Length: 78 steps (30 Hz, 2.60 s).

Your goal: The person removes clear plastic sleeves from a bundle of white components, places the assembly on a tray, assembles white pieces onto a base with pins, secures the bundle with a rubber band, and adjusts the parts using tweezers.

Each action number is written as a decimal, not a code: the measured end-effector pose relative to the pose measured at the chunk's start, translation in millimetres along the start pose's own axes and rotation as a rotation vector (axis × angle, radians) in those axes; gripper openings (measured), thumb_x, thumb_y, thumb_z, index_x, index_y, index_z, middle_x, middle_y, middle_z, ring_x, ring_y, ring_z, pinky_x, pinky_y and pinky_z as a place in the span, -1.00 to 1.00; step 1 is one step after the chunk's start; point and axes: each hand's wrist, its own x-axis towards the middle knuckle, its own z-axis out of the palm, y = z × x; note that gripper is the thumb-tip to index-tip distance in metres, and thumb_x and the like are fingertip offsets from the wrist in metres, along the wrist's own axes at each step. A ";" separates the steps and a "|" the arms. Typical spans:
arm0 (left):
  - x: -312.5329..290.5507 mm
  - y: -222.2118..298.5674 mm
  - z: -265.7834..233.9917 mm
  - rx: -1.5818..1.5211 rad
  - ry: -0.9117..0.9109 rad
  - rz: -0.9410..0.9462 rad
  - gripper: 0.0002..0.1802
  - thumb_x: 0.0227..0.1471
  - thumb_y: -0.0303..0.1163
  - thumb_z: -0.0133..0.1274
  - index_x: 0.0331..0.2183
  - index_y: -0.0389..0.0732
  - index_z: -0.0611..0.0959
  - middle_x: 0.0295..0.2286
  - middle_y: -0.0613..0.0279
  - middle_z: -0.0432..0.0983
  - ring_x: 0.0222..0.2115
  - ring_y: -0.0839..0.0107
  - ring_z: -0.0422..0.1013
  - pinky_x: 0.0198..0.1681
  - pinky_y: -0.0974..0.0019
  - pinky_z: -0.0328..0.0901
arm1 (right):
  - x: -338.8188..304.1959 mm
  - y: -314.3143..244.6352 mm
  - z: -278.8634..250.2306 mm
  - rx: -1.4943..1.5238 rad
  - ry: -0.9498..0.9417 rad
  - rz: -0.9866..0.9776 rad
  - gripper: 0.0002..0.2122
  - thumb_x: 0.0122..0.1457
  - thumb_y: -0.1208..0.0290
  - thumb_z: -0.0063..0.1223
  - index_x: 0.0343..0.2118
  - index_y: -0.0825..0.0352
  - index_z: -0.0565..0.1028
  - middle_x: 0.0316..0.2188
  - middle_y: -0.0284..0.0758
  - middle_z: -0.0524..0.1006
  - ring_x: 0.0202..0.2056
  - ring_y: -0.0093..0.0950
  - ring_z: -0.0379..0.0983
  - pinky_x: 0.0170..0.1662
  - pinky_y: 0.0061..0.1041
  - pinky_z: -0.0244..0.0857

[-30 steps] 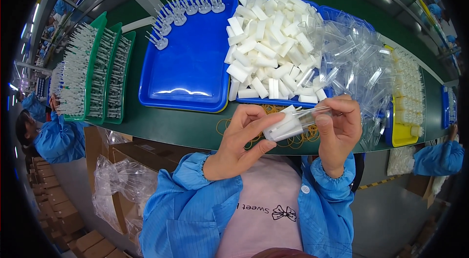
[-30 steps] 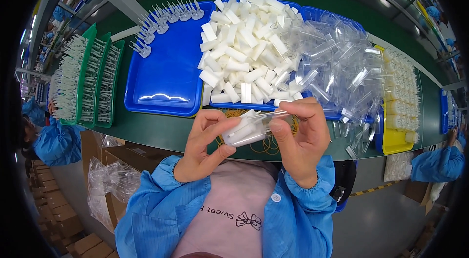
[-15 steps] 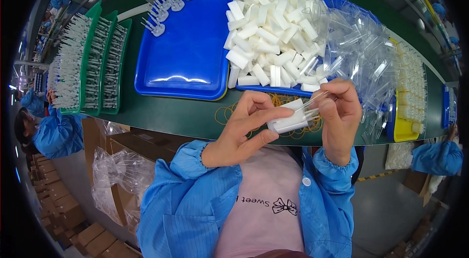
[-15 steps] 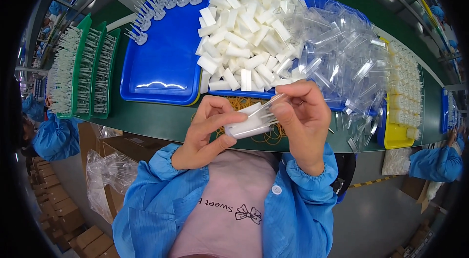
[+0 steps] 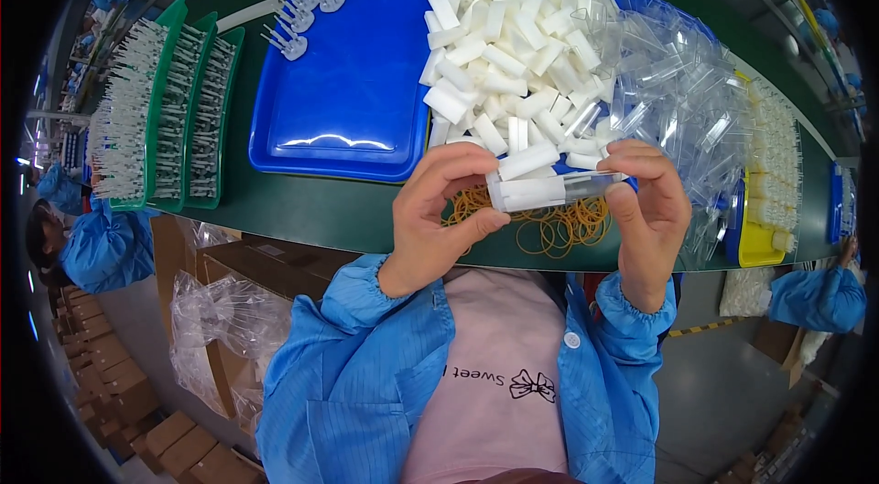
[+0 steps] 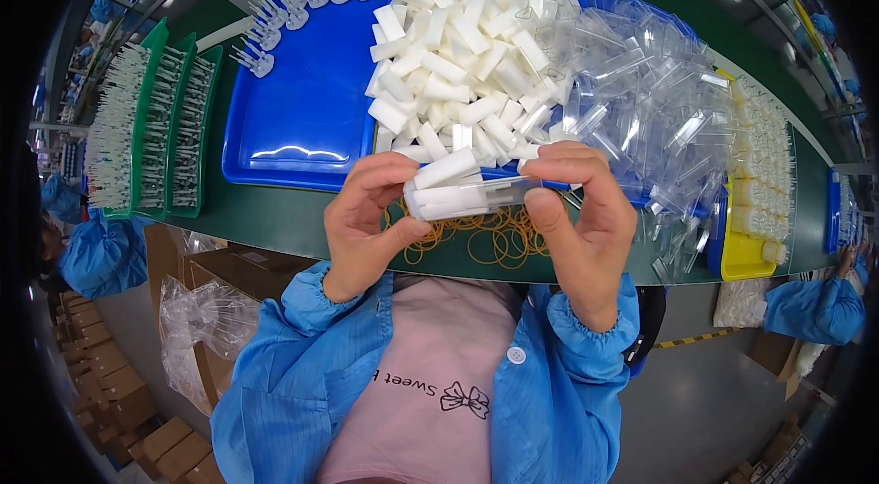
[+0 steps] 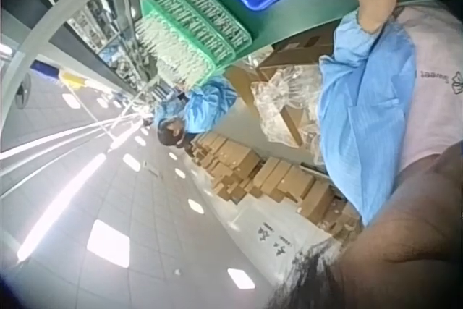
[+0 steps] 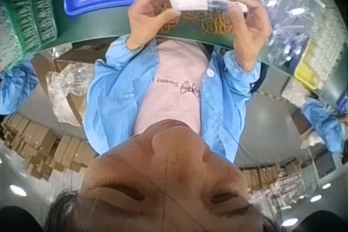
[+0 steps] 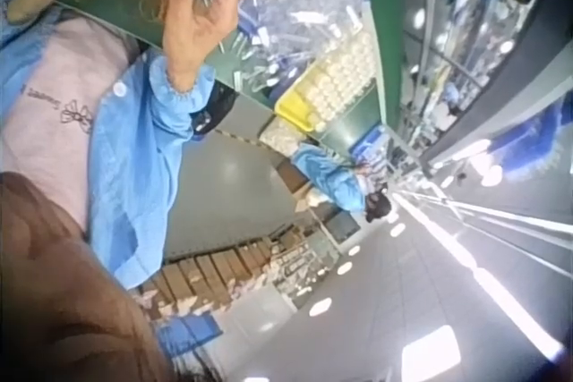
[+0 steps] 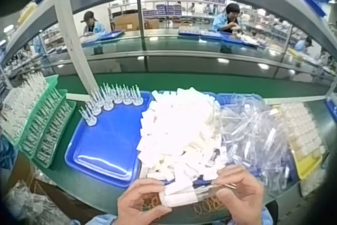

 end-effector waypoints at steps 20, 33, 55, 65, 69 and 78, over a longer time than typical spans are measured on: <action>-11.6 9.3 3.7 -0.534 -0.058 -0.259 -0.53 -0.13 -0.56 0.24 -0.14 -0.28 0.43 -0.16 0.18 0.31 -0.14 0.45 0.36 -0.02 0.37 0.28 | -21.0 -10.6 17.0 0.000 -0.010 -0.075 -0.84 -0.06 0.49 0.25 -0.42 0.34 0.49 -0.36 -0.31 0.55 -0.10 -0.28 0.32 0.03 -0.28 0.13; -8.7 0.2 7.0 -0.632 0.033 -0.447 -0.57 -0.06 -0.57 0.17 -0.13 -0.26 0.39 -0.22 0.14 0.46 -0.17 0.45 0.40 -0.06 0.38 0.31 | 9.7 6.0 8.9 -0.097 -0.083 0.059 -0.82 -0.01 0.48 0.17 -0.32 0.36 0.52 -0.26 -0.27 0.51 -0.05 -0.32 0.33 0.01 -0.35 0.17; -18.5 -22.4 50.2 0.736 -0.617 0.402 -0.46 -0.22 -0.11 0.18 -0.10 0.03 0.57 -0.15 0.22 0.34 -0.18 0.22 0.27 -0.15 0.21 0.21 | 30.6 69.3 14.8 -1.131 0.042 -0.299 -0.72 -0.17 0.34 0.27 -0.36 0.19 0.44 -0.06 -0.35 0.39 0.13 -0.23 0.16 0.18 -0.01 -0.19; -23.1 -43.6 79.9 0.712 -0.586 0.509 -0.58 -0.31 -0.35 0.21 -0.25 -0.06 0.61 -0.23 0.22 0.38 -0.21 0.23 0.33 -0.22 0.23 0.26 | 28.8 74.0 12.8 -1.036 0.083 -0.306 -0.77 -0.16 0.35 0.26 -0.41 0.17 0.45 -0.08 -0.39 0.40 0.13 -0.26 0.16 0.19 -0.02 -0.23; -18.5 -33.4 70.3 0.668 -0.554 0.486 -0.62 -0.34 -0.38 0.23 -0.31 -0.08 0.60 -0.28 0.20 0.38 -0.25 0.24 0.34 -0.25 0.24 0.28 | 28.2 62.7 6.9 -0.890 0.102 -0.338 -0.83 -0.12 0.39 0.24 -0.47 0.19 0.45 -0.10 -0.38 0.43 0.09 -0.24 0.21 0.17 -0.02 -0.16; -11.5 -16.8 47.0 -0.149 -0.385 -0.200 -0.58 -0.16 -0.46 0.25 -0.18 -0.20 0.51 -0.18 0.16 0.42 -0.17 0.37 0.41 -0.16 0.31 0.35 | 33.3 14.3 -11.7 -0.530 0.146 -0.405 -0.88 -0.11 0.51 0.20 -0.52 0.32 0.46 -0.25 -0.26 0.50 -0.15 -0.27 0.40 -0.10 -0.44 0.24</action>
